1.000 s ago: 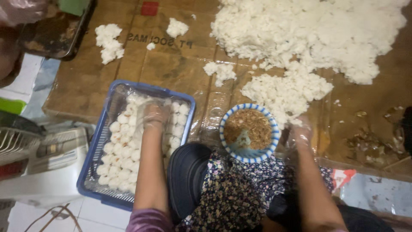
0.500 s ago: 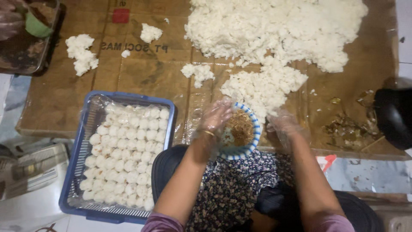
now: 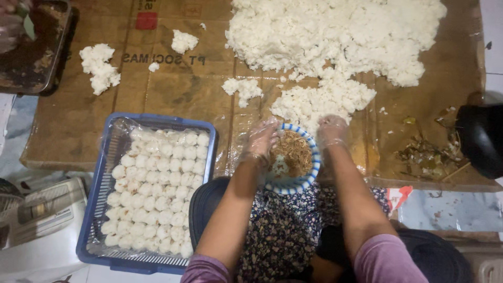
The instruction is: The person scoops a white dough-like substance, wraps it around a brown filling, and rolls it into a ball. The finished balls are placed into a blue tray.
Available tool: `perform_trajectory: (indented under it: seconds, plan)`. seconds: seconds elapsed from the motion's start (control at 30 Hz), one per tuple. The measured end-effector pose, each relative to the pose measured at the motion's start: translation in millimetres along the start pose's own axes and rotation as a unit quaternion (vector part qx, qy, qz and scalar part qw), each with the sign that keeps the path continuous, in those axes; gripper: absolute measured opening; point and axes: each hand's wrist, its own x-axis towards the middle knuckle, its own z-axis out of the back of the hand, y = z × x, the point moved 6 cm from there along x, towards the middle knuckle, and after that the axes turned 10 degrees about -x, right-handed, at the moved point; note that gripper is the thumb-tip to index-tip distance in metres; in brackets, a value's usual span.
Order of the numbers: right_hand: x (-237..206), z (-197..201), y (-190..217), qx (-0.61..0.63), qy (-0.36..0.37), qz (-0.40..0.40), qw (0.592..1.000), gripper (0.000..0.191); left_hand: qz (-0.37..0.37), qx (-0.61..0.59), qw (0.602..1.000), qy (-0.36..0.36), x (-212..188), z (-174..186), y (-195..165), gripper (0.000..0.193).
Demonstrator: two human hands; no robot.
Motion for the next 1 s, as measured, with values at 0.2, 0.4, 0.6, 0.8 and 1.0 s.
perform_trajectory:
  seconds: [0.2, 0.4, 0.6, 0.8, 1.0]
  plan:
    - [-44, 47, 32, -0.133, 0.103, 0.092, 0.981, 0.028, 0.002, 0.078, 0.997, 0.012, -23, -25, -13, 0.04]
    - [-119, 39, 72, 0.117, 0.117, 0.171, 0.971, 0.036, 0.116, 0.07, 0.988, -0.071, -70, -51, -35, 0.053]
    - [-162, 25, 108, 0.03, -0.262, 0.598, 0.757, 0.028, 0.125, 0.002, 0.99, -0.067, -74, -48, -43, 0.072]
    - [-123, -7, 87, 0.006, -0.167, 0.467, 0.868, 0.034, 0.069, 0.007, 0.983, -0.17, -52, -24, -31, 0.07]
    - [-140, -34, 73, -0.096, -0.091, 0.472, 0.871, 0.039, -0.075, 0.159, 0.975, -0.136, -39, -8, -46, 0.069]
